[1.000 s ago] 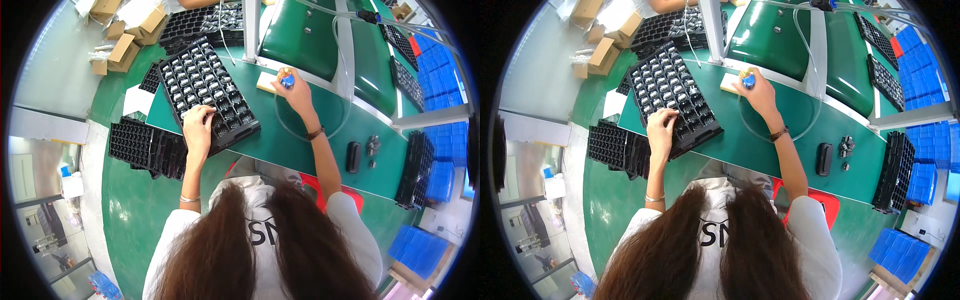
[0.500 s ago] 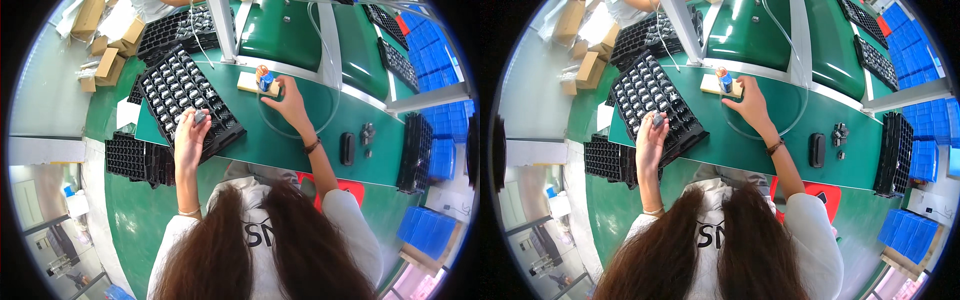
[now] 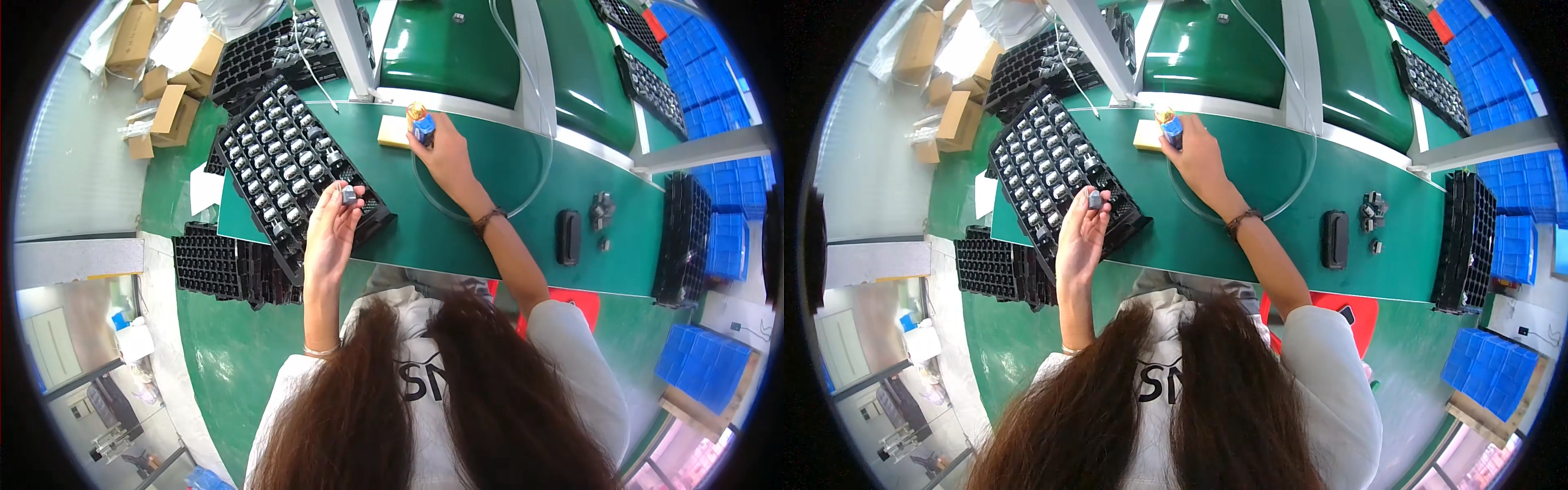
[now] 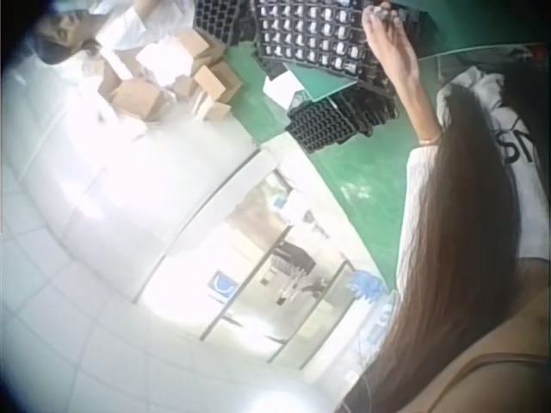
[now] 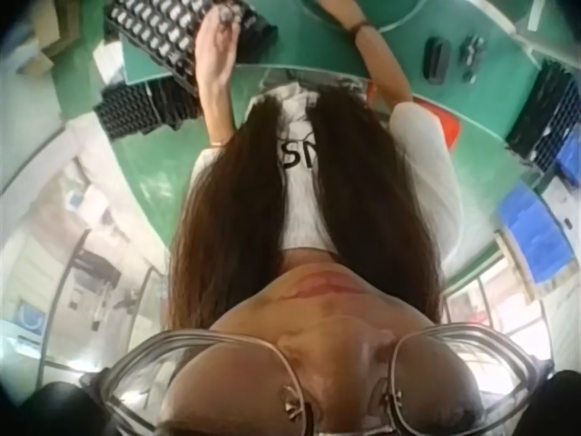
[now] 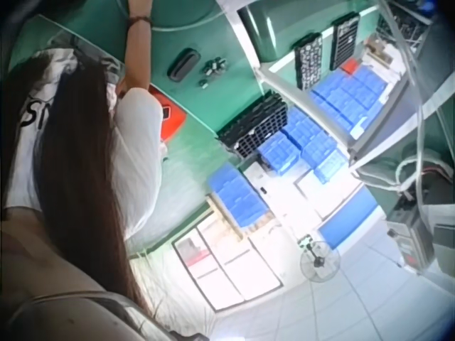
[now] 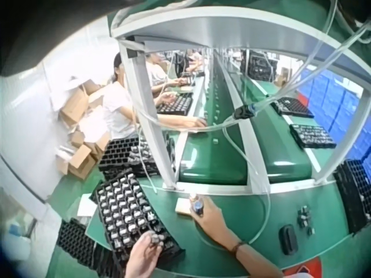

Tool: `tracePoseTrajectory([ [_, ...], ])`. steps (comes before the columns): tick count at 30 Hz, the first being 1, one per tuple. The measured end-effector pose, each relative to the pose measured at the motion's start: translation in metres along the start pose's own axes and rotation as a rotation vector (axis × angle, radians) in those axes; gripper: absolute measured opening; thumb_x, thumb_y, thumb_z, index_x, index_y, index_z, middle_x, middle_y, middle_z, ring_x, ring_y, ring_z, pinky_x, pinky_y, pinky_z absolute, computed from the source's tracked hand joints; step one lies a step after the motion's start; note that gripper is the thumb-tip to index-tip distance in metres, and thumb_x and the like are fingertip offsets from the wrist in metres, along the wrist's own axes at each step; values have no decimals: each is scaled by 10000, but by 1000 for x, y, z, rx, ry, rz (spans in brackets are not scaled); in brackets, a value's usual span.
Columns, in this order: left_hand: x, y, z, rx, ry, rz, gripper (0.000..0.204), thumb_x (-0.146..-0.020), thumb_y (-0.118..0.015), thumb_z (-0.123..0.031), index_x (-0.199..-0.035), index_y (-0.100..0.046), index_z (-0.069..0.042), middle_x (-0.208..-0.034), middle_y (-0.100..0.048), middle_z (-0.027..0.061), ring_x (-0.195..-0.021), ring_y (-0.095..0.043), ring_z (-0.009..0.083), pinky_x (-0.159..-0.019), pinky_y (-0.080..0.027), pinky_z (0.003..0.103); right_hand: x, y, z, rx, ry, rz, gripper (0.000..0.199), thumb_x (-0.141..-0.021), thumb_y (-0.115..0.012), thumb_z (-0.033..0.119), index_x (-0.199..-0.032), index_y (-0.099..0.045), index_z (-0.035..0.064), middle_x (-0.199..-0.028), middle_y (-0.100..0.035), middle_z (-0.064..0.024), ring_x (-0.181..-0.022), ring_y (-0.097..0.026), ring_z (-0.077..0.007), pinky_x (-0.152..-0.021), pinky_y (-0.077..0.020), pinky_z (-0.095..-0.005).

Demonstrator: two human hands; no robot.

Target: The person assembles small parts by hand, places them one by one into individual slots in a grid tray, and stacks the filled trays.

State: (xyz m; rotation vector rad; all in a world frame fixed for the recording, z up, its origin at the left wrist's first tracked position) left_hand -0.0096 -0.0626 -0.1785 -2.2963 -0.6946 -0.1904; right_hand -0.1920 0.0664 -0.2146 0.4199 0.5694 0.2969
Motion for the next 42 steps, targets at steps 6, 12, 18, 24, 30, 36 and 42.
tracePoseTrajectory([
  [6,-1,-7,4,-5,21,37,221,-929,-481,-151,-1114,-485,-29,-1045,-596,125,-859,-583,112,-771,-480,200,-1,-4,-6,17,-40,7,303,-763,-689,169,-956,-526,2,-822,-564,-155,-652,-573,-281,-594,-464,-334],
  [12,1,-13,5,-12,47,65,236,-929,-481,-144,-1124,-479,-13,-1032,-592,112,-851,-577,105,-754,-468,201,-10,-7,-11,4,-16,2,326,-739,-703,150,-967,-517,9,-833,-563,-157,-666,-584,-290,-599,-468,-338],
  [18,3,-16,4,30,49,102,241,-929,-483,-148,-1129,-490,-13,-1019,-578,73,-838,-552,91,-741,-438,202,-59,-3,-40,-30,-77,25,327,-715,-677,242,-950,-539,63,-764,-604,-158,-719,-620,-300,-650,-478,-347],
  [24,1,-15,11,27,64,173,275,-937,-463,-165,-1150,-472,7,-1002,-575,80,-857,-540,113,-756,-434,210,-163,4,-139,265,-78,-145,391,-756,-648,329,-1022,-526,69,-884,-611,-186,-809,-600,-381,-686,-480,-447],
  [30,4,-18,7,9,71,131,313,-926,-499,-162,-1187,-466,6,-1014,-591,77,-854,-548,100,-795,-433,208,-182,2,-151,310,-216,-108,461,-762,-648,372,-1093,-523,76,-848,-638,-192,-816,-612,-384,-713,-485,-419],
  [36,-12,-30,13,4,5,112,272,-911,-529,-138,-1141,-526,7,-1025,-600,44,-884,-546,93,-801,-424,209,-162,18,-116,115,-1,-211,410,-765,-675,304,-1061,-532,59,-877,-619,-140,-794,-601,-277,-714,-465,-355],
  [42,-10,-50,5,-193,-114,94,276,-896,-553,-122,-1137,-559,13,-976,-606,20,-881,-540,74,-800,-419,210,-33,33,32,-937,-458,34,286,-881,-565,188,-1118,-501,41,-982,-584,-28,-881,-572,-114,-744,-475,-256],
])
Point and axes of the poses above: each hand's wrist, its own x-axis away from the middle knuckle, its own y-axis out of the back of the hand, z = x × y, the point moved 2 cm from there along -x, towards the middle knuckle
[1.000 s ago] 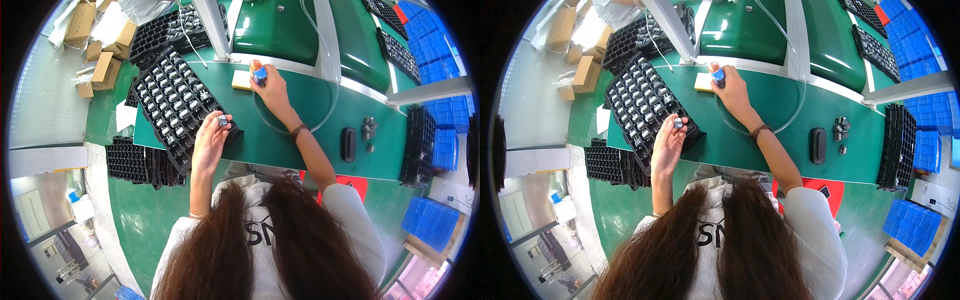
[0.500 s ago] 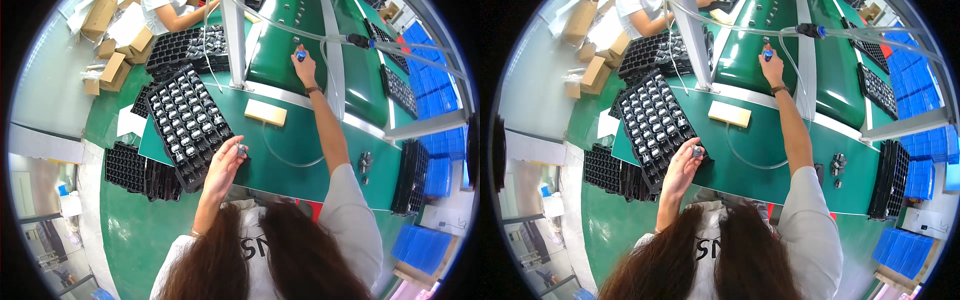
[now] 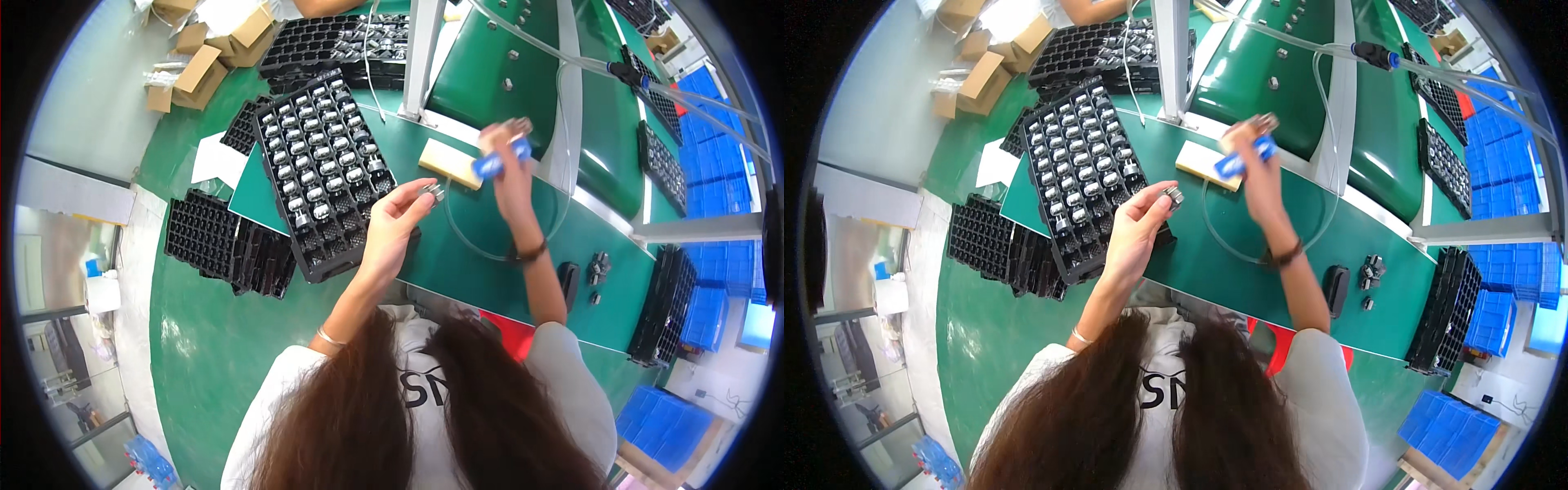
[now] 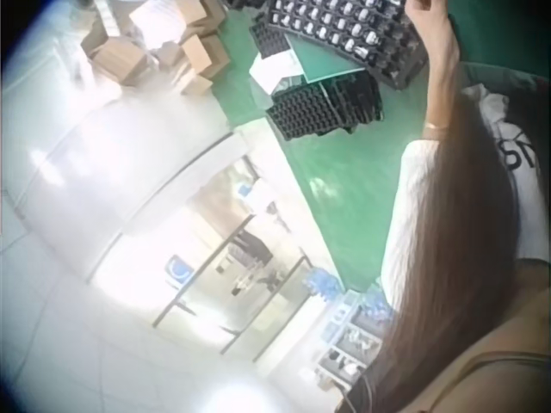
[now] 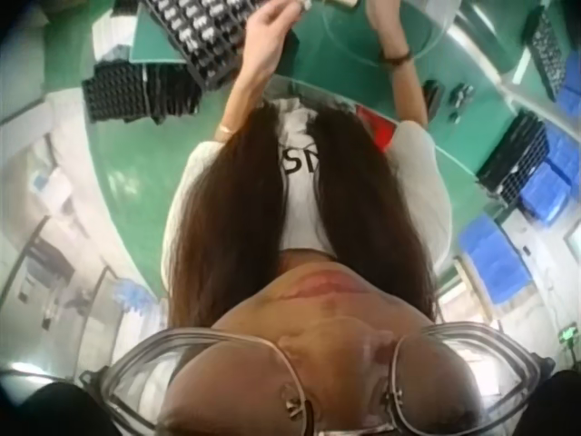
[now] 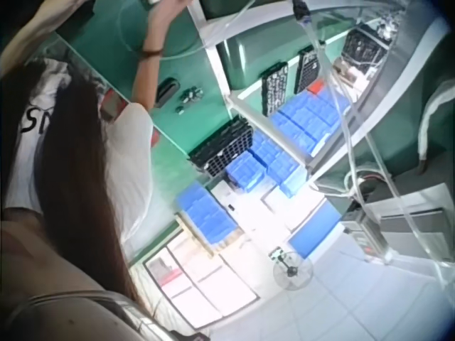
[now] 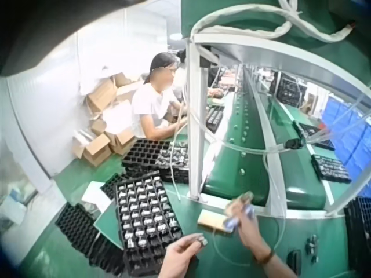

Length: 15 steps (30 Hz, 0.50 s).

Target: The person assembles small parts by hand, places them one by one into individual slots in a grid tray, and stacks the filled trays.

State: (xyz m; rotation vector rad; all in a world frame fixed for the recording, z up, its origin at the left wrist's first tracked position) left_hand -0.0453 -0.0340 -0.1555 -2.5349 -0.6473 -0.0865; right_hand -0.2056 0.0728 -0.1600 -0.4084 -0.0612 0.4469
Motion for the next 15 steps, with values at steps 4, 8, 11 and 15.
tracePoseTrajectory([
  [4,7,-4,0,-23,-16,12,283,-844,-622,-93,-1107,-588,8,-968,-632,32,-864,-563,62,-779,-433,188,60,-25,3,176,42,235,249,-857,-553,165,-1049,-539,8,-977,-580,-47,-876,-548,-94,-750,-433,-217],
  [8,19,-3,-1,-85,5,14,290,-827,-639,-77,-1096,-590,20,-966,-639,59,-852,-577,71,-775,-447,198,79,-28,0,177,52,246,249,-846,-570,175,-1029,-556,7,-954,-585,-42,-858,-548,-93,-748,-435,-222],
  [11,24,0,1,-67,14,18,288,-817,-650,-75,-1082,-596,23,-962,-642,63,-850,-582,76,-777,-455,207,88,-30,-2,178,11,231,250,-840,-585,180,-1017,-565,6,-946,-587,-40,-852,-552,-90,-741,-441,-227],
  [15,27,14,9,-91,26,1,345,-811,-658,-80,-1128,-568,23,-986,-638,80,-871,-585,93,-793,-460,224,92,-31,-11,223,-32,276,261,-839,-593,180,-1032,-558,8,-938,-585,-40,-837,-555,-87,-727,-445,-228],
])
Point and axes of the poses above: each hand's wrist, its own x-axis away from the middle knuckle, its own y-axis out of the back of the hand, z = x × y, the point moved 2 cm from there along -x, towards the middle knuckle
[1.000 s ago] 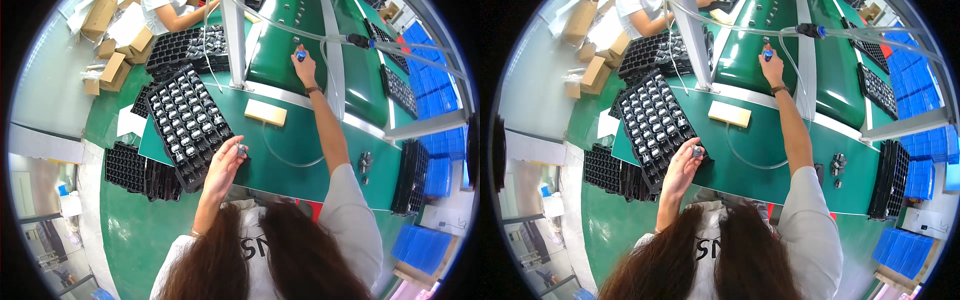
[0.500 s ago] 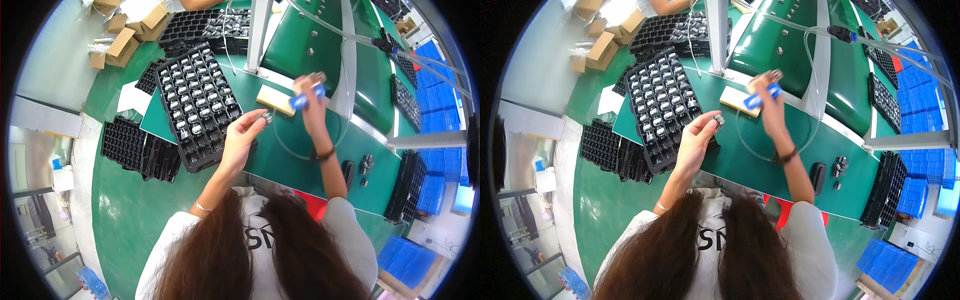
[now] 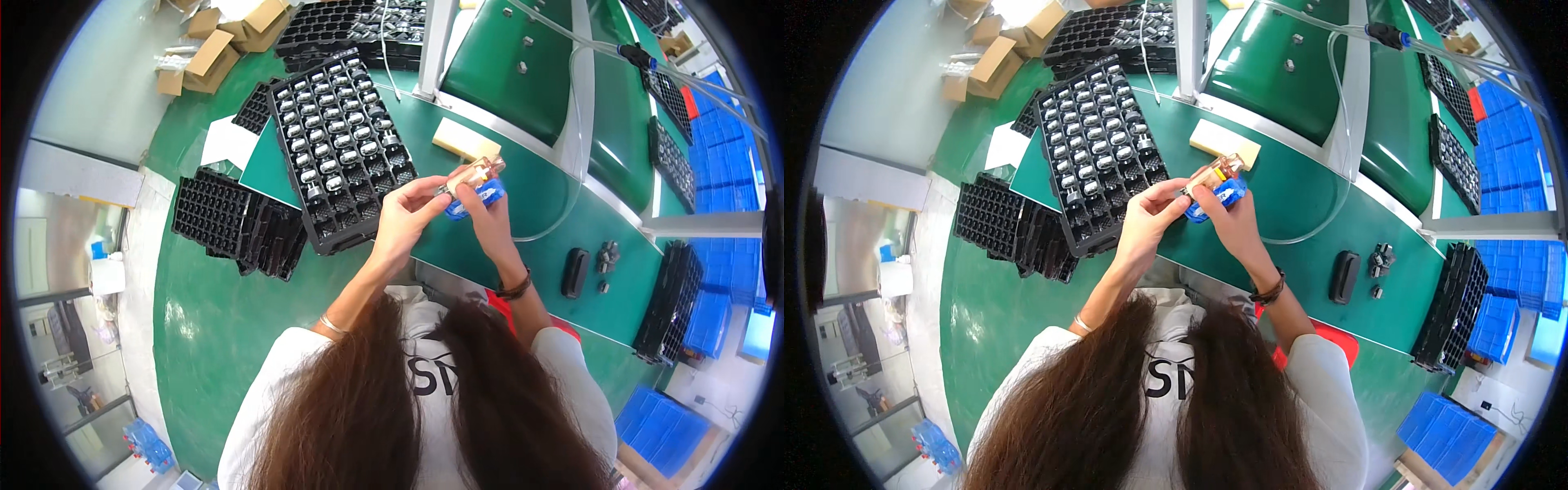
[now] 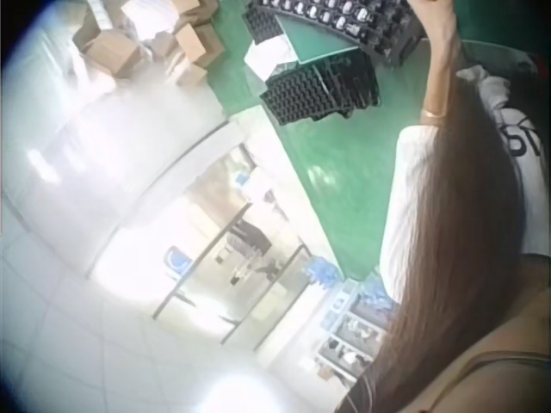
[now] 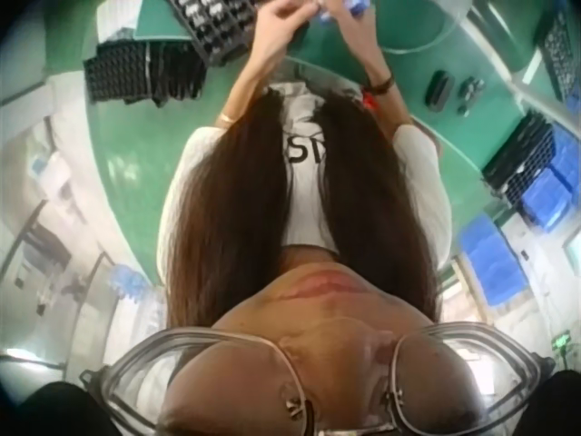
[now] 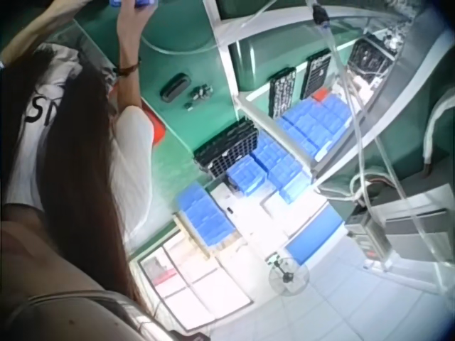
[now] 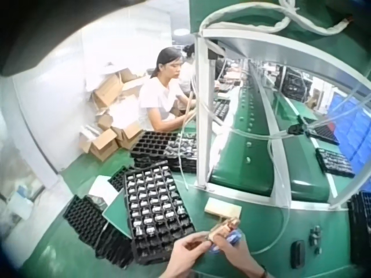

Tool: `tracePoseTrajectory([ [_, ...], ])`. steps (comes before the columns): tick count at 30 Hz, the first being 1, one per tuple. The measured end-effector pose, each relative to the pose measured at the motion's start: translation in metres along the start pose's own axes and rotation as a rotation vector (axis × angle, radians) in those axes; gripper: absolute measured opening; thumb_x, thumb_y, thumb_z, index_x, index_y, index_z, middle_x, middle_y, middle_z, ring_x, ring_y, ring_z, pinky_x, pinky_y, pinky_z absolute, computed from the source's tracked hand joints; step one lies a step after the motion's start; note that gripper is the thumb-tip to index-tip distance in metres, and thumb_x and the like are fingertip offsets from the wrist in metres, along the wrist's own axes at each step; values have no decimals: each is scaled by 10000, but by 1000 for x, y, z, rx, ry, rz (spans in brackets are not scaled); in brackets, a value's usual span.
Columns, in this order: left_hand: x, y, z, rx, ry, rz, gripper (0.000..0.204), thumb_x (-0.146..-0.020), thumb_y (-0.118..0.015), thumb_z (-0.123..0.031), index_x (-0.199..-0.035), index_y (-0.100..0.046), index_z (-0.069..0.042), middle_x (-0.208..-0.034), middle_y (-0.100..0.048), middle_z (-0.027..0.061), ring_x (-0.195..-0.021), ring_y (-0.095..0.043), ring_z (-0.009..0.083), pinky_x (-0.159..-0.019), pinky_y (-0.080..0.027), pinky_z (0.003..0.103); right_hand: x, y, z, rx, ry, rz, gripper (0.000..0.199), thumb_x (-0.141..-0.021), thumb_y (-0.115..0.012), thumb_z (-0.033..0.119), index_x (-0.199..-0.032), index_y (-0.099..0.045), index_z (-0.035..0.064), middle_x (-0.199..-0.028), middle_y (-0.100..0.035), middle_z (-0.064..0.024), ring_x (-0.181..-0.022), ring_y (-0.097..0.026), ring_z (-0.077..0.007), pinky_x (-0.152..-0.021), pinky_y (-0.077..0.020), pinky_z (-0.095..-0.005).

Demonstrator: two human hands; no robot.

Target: The person assembles small parts by hand, places them one by one into individual slots in a grid tray, and stacks the filled trays.

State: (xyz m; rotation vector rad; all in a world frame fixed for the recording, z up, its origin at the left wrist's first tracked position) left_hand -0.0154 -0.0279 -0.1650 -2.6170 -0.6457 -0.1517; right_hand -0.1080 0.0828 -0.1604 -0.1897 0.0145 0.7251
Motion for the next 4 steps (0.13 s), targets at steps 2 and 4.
tracePoseTrajectory([
  [2,0,9,1,-15,-46,42,464,-818,-638,-65,-1248,-475,-2,-1019,-621,68,-903,-567,99,-841,-441,231,-7,5,-9,-41,-63,60,278,-842,-595,184,-1054,-550,11,-948,-590,-47,-840,-563,-88,-727,-453,-229],
  [4,3,29,-14,-414,-227,-60,564,-826,-633,-84,-1332,-385,-52,-1187,-550,132,-1064,-534,174,-929,-418,268,-32,26,-19,14,-42,-51,308,-846,-604,214,-1070,-547,12,-990,-607,-63,-901,-580,-96,-784,-459,-226],
])
Point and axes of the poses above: each hand's wrist, its own x-axis away from the middle knuckle, its own y-axis out of the back of the hand, z = x × y, the point moved 2 cm from there along -x, towards the middle knuckle
